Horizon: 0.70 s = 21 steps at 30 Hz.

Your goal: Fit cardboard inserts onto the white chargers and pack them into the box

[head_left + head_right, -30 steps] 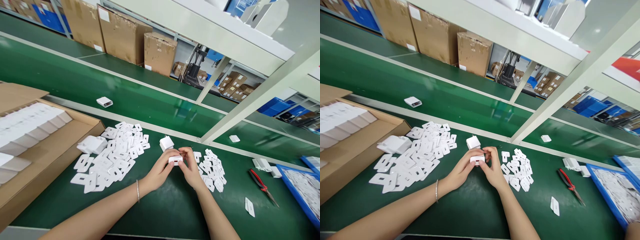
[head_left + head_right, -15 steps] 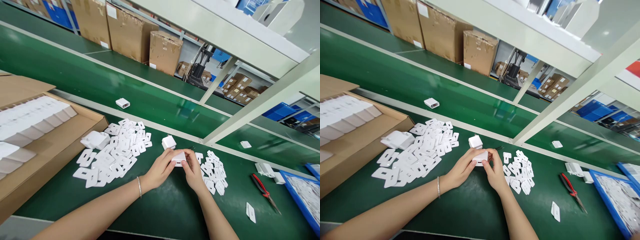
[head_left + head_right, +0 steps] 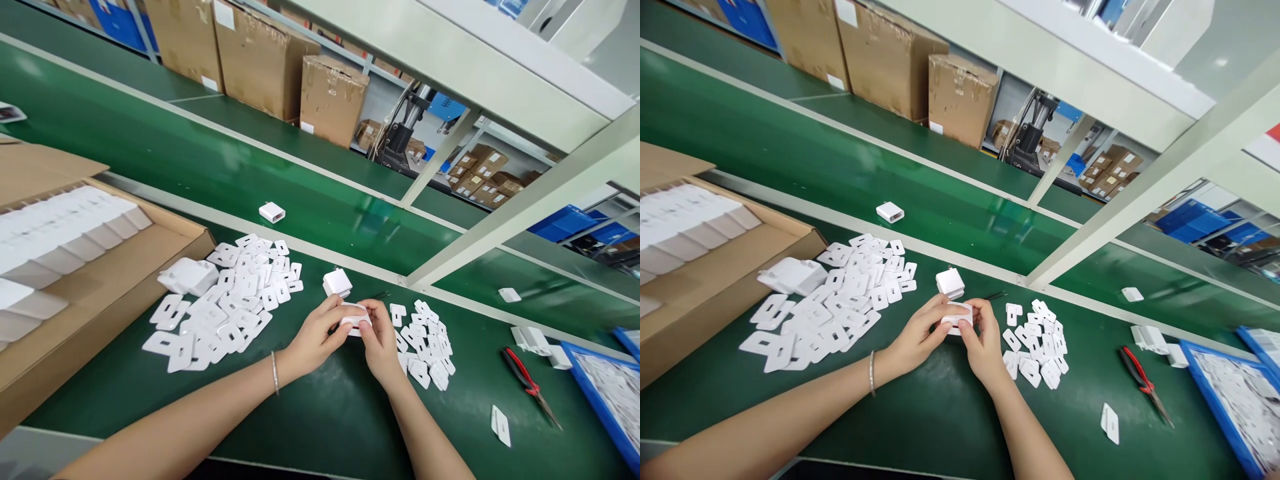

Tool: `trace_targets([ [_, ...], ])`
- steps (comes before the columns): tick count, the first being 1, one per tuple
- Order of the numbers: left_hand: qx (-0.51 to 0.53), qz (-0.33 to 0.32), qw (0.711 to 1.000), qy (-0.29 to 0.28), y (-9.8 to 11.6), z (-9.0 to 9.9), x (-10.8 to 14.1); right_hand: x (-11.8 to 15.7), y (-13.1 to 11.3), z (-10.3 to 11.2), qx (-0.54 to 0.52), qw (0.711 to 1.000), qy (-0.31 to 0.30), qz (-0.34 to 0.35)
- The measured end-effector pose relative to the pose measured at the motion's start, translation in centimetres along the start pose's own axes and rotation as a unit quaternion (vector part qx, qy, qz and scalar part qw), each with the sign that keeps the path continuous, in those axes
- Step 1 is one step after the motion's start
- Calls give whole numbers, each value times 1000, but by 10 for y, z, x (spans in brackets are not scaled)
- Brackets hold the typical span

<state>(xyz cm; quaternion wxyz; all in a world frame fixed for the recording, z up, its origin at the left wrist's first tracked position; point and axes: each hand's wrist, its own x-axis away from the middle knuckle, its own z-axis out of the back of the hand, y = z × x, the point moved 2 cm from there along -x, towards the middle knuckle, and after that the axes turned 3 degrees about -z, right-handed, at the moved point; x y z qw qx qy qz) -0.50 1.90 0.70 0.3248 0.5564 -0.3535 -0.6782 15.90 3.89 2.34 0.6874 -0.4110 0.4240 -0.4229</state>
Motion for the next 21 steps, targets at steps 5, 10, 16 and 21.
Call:
trace_targets([
  [5,9,-6,999,-48,1,-2,1,1,4,1,7,1000,15,-7],
  [10,7,-3,999,-54,2,-4,3,1,1,2,16,1000,14,11],
  [16,-23,-11,999,-32,8,-1,5,1,-12,2,37,999,-28,22],
  [21,-32,-54,998,-31,8,2,4,1,-17,4,46,998,-33,38],
])
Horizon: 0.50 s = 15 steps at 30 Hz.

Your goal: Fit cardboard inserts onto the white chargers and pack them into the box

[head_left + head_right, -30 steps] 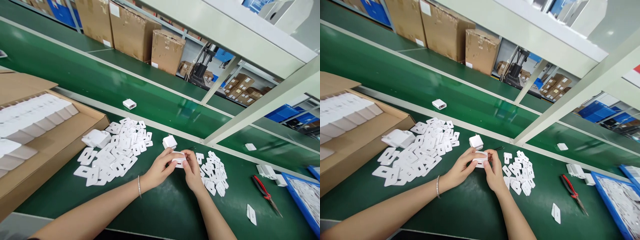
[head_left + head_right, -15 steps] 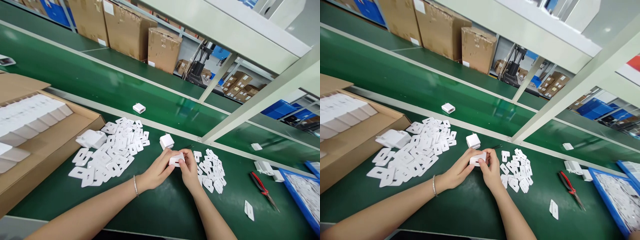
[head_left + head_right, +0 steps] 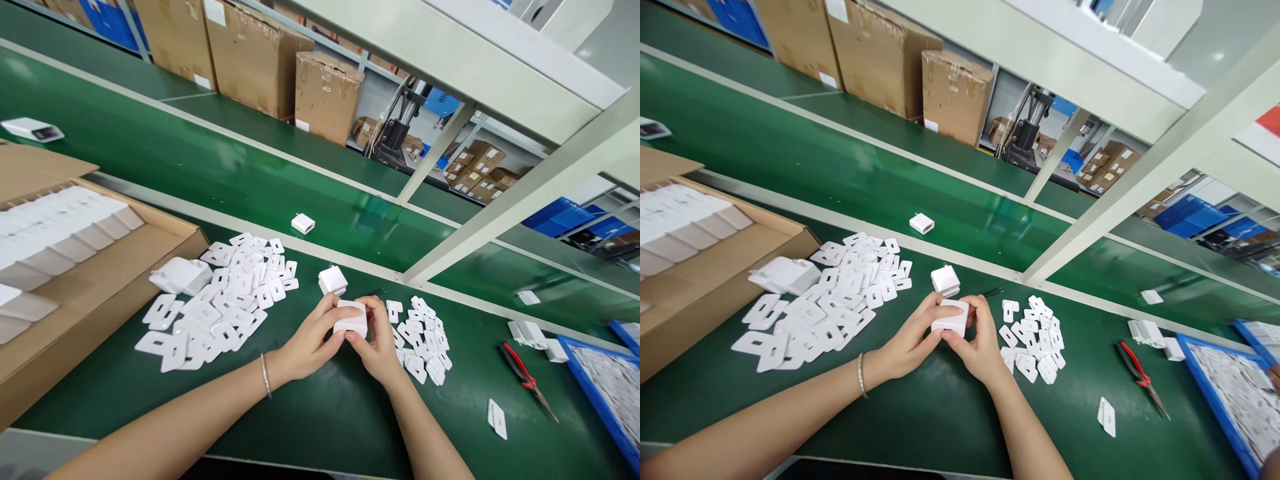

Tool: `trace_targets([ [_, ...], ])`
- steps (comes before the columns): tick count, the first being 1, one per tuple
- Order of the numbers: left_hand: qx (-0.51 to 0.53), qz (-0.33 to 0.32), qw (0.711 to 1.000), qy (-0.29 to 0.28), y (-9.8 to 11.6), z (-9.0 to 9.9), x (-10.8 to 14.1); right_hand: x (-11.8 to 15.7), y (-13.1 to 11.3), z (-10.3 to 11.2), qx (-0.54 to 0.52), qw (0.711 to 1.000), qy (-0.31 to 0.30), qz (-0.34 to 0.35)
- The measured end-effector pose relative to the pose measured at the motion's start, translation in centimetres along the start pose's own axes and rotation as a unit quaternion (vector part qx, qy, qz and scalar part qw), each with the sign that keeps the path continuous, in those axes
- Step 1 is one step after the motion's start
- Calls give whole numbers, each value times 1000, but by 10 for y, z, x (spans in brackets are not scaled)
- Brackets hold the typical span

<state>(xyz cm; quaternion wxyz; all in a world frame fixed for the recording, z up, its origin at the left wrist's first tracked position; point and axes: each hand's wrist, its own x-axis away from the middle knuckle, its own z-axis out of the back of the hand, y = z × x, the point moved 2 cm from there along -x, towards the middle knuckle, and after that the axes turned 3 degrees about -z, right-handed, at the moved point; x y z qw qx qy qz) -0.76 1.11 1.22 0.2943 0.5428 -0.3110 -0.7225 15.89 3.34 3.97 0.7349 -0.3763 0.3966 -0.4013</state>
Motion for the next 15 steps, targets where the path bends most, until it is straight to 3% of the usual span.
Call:
trace_targets([
  [6,-10,37,999,3,-6,1,-3,-1,7,0,9,1000,-23,18],
  [11,-55,5,998,13,-3,3,-5,-1,10,1,-19,999,-28,11],
  [15,-87,-2,996,-13,-2,2,-6,-5,11,6,-28,999,-24,8],
])
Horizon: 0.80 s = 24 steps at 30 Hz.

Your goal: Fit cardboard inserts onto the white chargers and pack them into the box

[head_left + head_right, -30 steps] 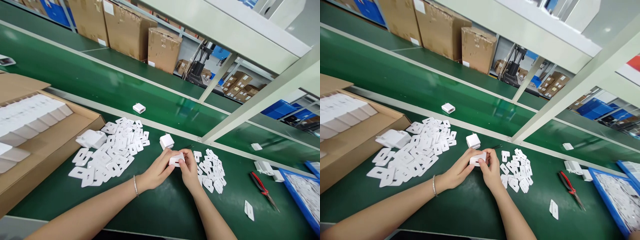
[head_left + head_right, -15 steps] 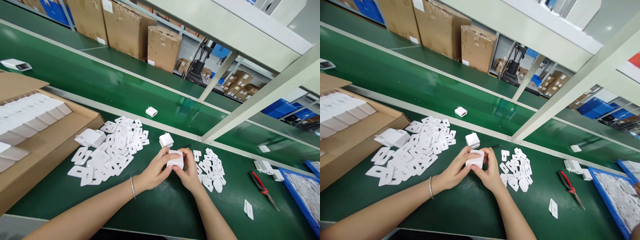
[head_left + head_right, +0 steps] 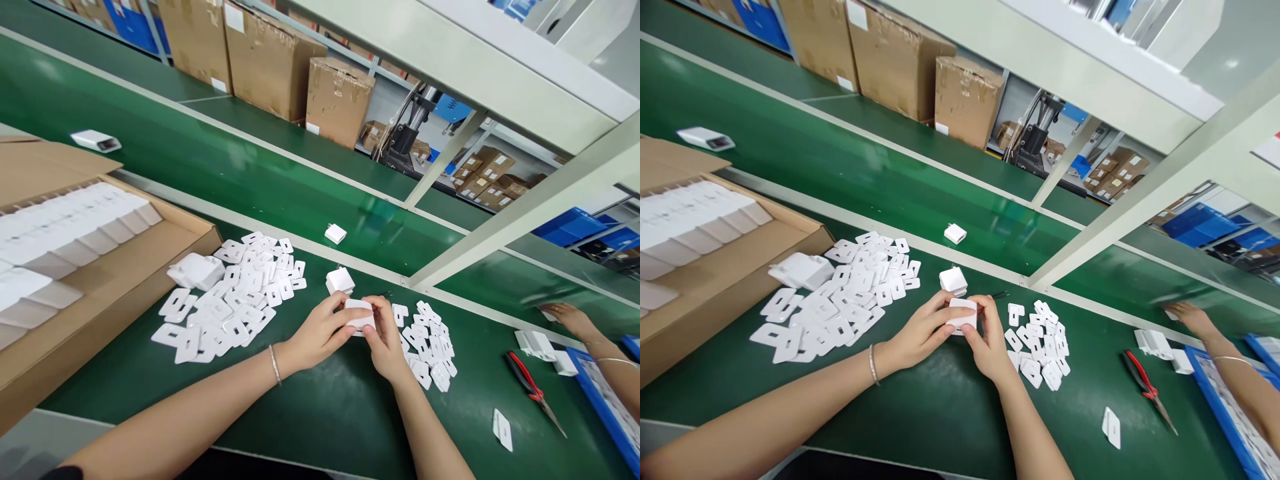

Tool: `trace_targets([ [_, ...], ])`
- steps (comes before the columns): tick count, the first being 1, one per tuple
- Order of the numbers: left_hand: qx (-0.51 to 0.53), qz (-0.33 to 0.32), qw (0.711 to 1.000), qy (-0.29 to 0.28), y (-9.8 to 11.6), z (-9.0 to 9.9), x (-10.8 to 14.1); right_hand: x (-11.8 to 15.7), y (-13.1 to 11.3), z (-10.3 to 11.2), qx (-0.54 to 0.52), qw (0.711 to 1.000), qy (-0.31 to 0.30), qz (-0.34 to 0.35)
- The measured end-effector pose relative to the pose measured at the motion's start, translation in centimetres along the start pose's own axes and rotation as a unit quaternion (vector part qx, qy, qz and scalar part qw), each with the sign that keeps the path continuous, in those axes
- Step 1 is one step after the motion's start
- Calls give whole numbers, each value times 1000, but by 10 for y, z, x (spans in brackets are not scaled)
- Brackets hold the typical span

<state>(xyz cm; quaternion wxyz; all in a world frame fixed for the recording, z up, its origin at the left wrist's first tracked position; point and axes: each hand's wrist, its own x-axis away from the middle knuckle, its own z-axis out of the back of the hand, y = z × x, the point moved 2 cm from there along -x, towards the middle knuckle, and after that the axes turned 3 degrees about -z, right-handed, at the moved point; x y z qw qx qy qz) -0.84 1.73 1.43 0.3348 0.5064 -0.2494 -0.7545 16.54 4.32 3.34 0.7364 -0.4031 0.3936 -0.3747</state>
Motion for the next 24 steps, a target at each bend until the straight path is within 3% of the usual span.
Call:
trace_targets([
  [4,-95,-12,995,11,0,-3,-2,-3,7,6,-10,1000,-8,-3],
  [7,-177,-19,982,60,-4,0,-6,-3,14,8,8,1000,8,-2],
  [10,-234,32,965,111,-14,6,-11,-3,20,6,39,999,23,1],
  [12,-255,75,957,114,-22,9,-14,-3,21,3,57,998,32,-5],
  [19,-207,120,968,76,-36,-3,-14,-8,26,8,103,986,129,-15],
  [22,-161,134,972,106,-39,-9,-14,-31,38,25,143,973,179,-29],
  [24,-129,138,973,133,-42,-11,-14,-61,49,39,206,962,169,-53],
])
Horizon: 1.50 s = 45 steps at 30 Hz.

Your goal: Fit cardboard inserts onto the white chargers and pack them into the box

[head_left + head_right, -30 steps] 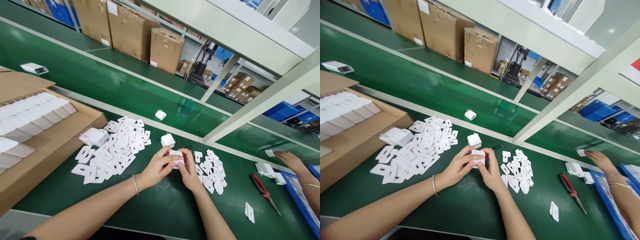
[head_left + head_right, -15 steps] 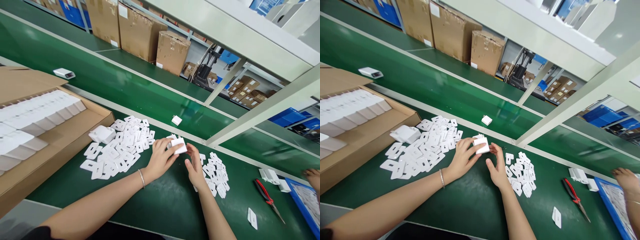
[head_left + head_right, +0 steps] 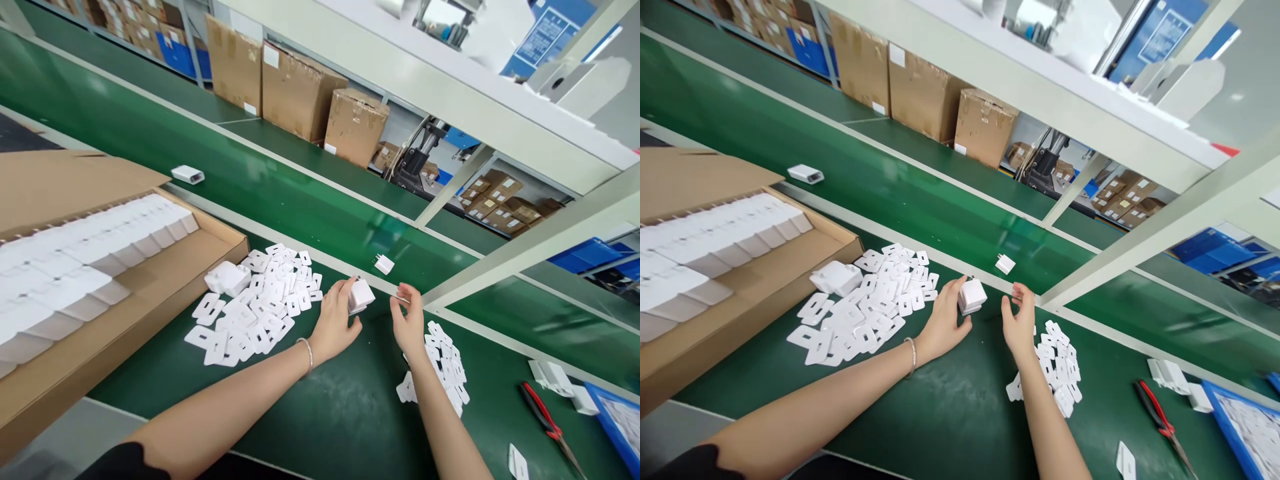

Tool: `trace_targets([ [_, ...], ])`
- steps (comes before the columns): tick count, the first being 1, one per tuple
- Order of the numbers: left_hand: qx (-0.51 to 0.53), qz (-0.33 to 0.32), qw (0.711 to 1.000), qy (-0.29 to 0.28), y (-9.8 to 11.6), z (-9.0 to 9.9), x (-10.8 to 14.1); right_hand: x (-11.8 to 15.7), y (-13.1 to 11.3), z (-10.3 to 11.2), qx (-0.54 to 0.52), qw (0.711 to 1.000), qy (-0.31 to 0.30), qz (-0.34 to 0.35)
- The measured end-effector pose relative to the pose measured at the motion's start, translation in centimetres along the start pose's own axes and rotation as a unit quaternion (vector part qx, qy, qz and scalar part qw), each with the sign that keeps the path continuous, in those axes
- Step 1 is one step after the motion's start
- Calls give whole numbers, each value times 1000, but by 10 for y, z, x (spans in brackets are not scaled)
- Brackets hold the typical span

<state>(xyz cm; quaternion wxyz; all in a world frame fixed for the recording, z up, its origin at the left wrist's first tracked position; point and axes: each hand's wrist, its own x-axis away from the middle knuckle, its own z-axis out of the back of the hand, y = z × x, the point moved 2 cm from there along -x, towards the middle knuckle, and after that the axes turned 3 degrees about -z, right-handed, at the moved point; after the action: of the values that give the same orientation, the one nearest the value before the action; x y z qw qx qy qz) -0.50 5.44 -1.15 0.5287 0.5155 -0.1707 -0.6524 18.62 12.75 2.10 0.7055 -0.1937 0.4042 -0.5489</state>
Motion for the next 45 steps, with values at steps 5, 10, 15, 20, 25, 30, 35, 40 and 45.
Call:
trace_targets([
  [5,25,20,998,53,-8,-1,-2,-93,21,-9,84,995,-54,-31],
  [10,41,-13,984,171,-5,14,-5,-113,33,-8,63,993,-62,-75],
  [15,124,-139,978,90,13,17,0,-62,32,18,-7,994,-46,-98],
  [20,109,-164,978,-70,25,4,14,14,-7,48,-55,979,-188,-64],
  [25,82,-112,961,-239,22,-5,20,70,-47,35,36,962,-266,-49],
  [30,183,-22,962,-203,18,4,12,61,-25,48,188,974,-118,-38],
  [35,277,3,939,-202,21,5,13,45,17,67,325,942,-65,-55],
  [40,289,-12,936,-202,24,8,19,49,24,56,349,931,-97,-51],
  [45,291,-7,936,-197,24,11,20,52,12,57,329,940,-83,-48],
])
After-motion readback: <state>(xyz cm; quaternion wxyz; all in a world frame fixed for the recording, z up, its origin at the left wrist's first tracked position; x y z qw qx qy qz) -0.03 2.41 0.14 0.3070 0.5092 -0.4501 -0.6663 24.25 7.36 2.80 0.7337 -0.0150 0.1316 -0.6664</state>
